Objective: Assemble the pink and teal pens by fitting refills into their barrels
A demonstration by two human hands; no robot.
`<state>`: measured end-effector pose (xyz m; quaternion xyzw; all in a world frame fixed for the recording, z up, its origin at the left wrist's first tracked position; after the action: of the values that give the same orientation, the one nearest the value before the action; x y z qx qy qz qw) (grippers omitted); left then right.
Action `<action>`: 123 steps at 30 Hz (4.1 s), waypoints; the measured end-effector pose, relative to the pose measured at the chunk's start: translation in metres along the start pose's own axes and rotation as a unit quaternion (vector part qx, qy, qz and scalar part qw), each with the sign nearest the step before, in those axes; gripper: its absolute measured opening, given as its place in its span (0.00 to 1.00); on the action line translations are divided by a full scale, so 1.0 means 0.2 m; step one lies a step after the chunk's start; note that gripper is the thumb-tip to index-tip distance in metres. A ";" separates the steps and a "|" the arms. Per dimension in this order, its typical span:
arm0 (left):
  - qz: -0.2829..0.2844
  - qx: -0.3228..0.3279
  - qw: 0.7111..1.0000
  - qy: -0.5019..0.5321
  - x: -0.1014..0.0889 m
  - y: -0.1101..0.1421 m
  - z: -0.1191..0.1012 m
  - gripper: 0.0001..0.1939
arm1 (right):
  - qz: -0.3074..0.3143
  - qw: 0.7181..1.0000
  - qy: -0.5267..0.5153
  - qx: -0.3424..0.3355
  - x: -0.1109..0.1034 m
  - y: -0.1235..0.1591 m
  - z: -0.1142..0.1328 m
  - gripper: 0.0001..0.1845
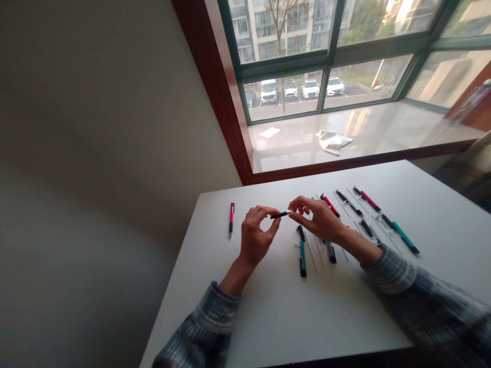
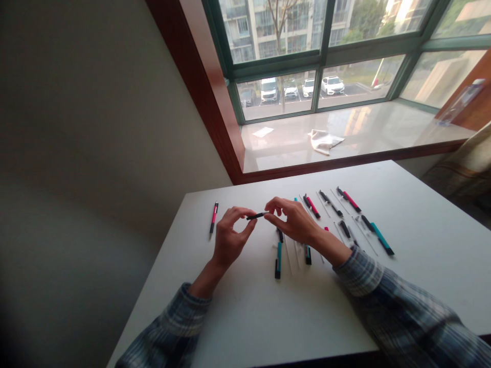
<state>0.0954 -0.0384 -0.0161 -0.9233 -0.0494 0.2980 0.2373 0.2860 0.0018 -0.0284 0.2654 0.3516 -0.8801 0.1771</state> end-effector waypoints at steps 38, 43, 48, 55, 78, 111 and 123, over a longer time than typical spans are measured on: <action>0.058 -0.296 0.884 0.357 0.11 0.03 0.15 0.26 | 0.165 0.979 0.095 0.080 -0.29 0.11 -0.41 0.47; 0.046 -0.309 0.882 0.353 0.11 0.03 0.16 0.25 | 0.174 0.972 0.116 0.104 -0.28 0.10 -0.43 0.43; 0.041 -0.317 0.878 0.356 0.11 0.03 0.18 0.23 | 0.066 0.992 0.109 -0.017 -0.22 0.01 -0.18 0.49; 0.066 -0.310 0.868 0.382 0.11 0.01 0.16 0.22 | 0.074 0.989 0.055 -0.115 -0.02 -0.02 0.13 0.56; 0.008 -0.260 0.903 0.342 0.07 0.00 0.15 0.15 | 0.107 0.975 0.181 0.074 -0.17 0.05 -0.35 0.08; 0.091 -0.158 0.969 0.164 0.09 0.02 0.08 0.10 | -0.015 0.989 -0.142 0.034 -0.06 -0.01 -0.03 0.14; 0.097 -0.123 0.980 0.125 0.08 0.01 0.05 0.10 | 0.018 0.994 -0.110 0.002 -0.07 -0.03 0.02 0.12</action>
<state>0.1029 -0.0324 -0.0337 -0.9757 0.0341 0.1938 0.0965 0.2919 0.0044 -0.0146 0.1734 0.3232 -0.9014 0.2302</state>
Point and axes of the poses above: each hand's wrist, its own y-axis away from the middle knuckle, its own x-axis out of the palm, z = x × y, the point moved 4 cm from there along -y, towards the middle knuckle, and after that the axes turned 6 degrees about -x, right-handed, at the moved point
